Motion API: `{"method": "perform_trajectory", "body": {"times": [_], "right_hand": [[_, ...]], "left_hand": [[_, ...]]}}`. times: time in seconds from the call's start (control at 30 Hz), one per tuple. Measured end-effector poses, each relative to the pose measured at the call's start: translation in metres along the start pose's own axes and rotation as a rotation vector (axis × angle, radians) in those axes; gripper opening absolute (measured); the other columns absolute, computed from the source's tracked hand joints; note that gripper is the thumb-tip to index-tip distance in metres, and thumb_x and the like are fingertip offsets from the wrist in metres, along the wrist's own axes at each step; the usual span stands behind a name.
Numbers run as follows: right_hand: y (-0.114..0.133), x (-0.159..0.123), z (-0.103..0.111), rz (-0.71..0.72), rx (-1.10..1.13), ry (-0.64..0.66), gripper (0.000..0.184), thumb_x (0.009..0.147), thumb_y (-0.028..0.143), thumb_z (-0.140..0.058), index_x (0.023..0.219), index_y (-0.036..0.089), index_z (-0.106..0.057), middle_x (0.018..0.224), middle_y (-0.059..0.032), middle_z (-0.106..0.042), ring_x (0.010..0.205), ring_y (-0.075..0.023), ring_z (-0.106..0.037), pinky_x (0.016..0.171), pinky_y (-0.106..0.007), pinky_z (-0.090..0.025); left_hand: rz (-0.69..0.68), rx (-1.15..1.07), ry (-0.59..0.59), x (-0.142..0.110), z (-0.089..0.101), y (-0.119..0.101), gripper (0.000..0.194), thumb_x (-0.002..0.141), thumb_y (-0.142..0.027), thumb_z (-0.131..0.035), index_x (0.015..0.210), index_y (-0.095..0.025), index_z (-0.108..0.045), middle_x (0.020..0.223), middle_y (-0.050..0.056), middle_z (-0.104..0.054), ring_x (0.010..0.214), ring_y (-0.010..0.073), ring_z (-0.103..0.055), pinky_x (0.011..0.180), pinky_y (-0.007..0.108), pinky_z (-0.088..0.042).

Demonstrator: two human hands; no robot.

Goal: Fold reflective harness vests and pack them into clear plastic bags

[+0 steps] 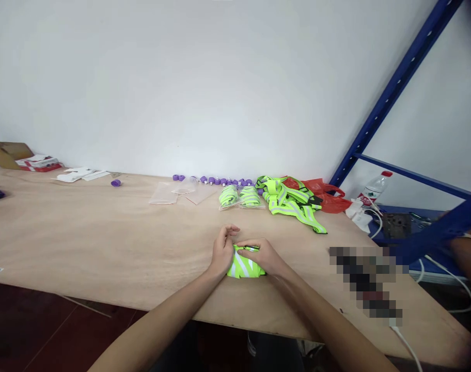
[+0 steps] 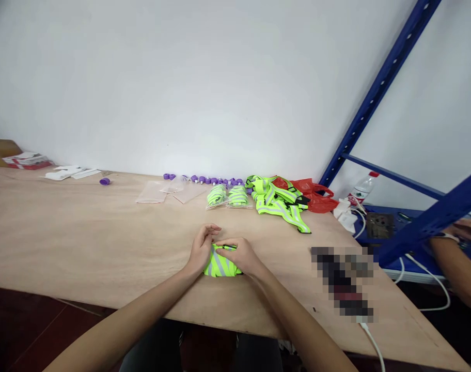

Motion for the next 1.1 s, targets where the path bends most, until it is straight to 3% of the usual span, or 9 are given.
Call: {"method": "perform_trajectory", "body": {"times": [0.1, 0.23, 0.43, 0.53, 0.77, 0.87, 1.1], "right_hand": [[-0.008, 0.009, 0.001, -0.014, 0.030, 0.001, 0.035, 0.074, 0.050, -0.075, 0.092, 0.021, -0.082, 0.102, -0.0094, -0.078, 0.101, -0.0325, -0.071, 0.094, -0.048, -0.053], [-0.017, 0.016, 0.003, -0.034, 0.059, 0.004, 0.034, 0.073, 0.051, -0.076, 0.088, 0.021, -0.082, 0.098, -0.0085, -0.078, 0.100, -0.0323, -0.070, 0.096, -0.047, -0.051], [-0.029, 0.013, 0.005, -0.088, 0.122, -0.035, 0.043, 0.072, 0.056, -0.075, 0.092, 0.019, -0.081, 0.102, -0.0094, -0.077, 0.098, -0.0306, -0.069, 0.091, -0.045, -0.052], [-0.030, 0.010, 0.005, -0.116, 0.151, -0.055, 0.041, 0.072, 0.054, -0.075, 0.093, 0.018, -0.081, 0.101, -0.0088, -0.077, 0.094, -0.0291, -0.069, 0.085, -0.042, -0.053], [-0.018, 0.011, 0.004, -0.013, 0.167, -0.154, 0.032, 0.069, 0.043, -0.078, 0.090, 0.019, -0.077, 0.097, -0.0065, -0.075, 0.094, -0.0261, -0.067, 0.086, -0.038, -0.052], [-0.020, 0.012, 0.005, -0.033, 0.190, -0.219, 0.033, 0.066, 0.043, -0.080, 0.088, 0.019, -0.077, 0.099, -0.0074, -0.075, 0.097, -0.0270, -0.066, 0.089, -0.038, -0.051], [-0.029, 0.012, 0.010, -0.186, 0.246, -0.224, 0.036, 0.061, 0.048, -0.080, 0.081, 0.018, -0.078, 0.089, -0.0056, -0.075, 0.086, -0.0265, -0.065, 0.076, -0.033, -0.049]], "left_hand": [[0.007, 0.009, 0.019, 0.003, -0.002, 0.006, 0.029, 0.086, -0.011, -0.036, 0.103, -0.020, -0.057, 0.109, 0.008, -0.065, 0.103, 0.0191, -0.062, 0.094, 0.037, -0.050], [0.043, -0.004, 0.096, 0.007, -0.003, 0.013, 0.023, 0.091, -0.018, -0.038, 0.106, -0.019, -0.056, 0.111, 0.009, -0.066, 0.101, 0.0192, -0.064, 0.091, 0.037, -0.053], [0.100, -0.002, 0.423, 0.007, 0.014, -0.002, 0.031, 0.086, -0.028, -0.064, 0.116, -0.020, -0.062, 0.118, 0.010, -0.070, 0.109, 0.0229, -0.067, 0.095, 0.038, -0.053], [0.115, 0.051, 0.524, 0.004, 0.020, -0.007, 0.030, 0.088, -0.033, -0.065, 0.115, -0.020, -0.067, 0.114, 0.009, -0.072, 0.106, 0.0244, -0.067, 0.092, 0.038, -0.053], [0.132, 0.055, 0.304, 0.012, 0.013, 0.013, 0.028, 0.083, -0.044, -0.067, 0.089, -0.016, -0.067, 0.089, 0.007, -0.071, 0.084, 0.0206, -0.065, 0.078, 0.033, -0.051], [0.157, 0.046, 0.244, 0.014, 0.011, 0.020, 0.031, 0.079, -0.046, -0.068, 0.083, -0.016, -0.067, 0.084, 0.006, -0.070, 0.078, 0.0189, -0.064, 0.073, 0.030, -0.050], [0.216, 0.079, 0.275, 0.025, 0.004, 0.023, 0.041, 0.070, -0.055, -0.073, 0.073, -0.015, -0.065, 0.064, 0.002, -0.065, 0.055, 0.0137, -0.056, 0.052, 0.023, -0.040]]}}
Point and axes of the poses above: each hand's wrist, its own x-axis towards the middle knuckle, its own z-axis out of the back of the hand, y = z × x, the point moved 6 cm from there along x, towards the middle knuckle
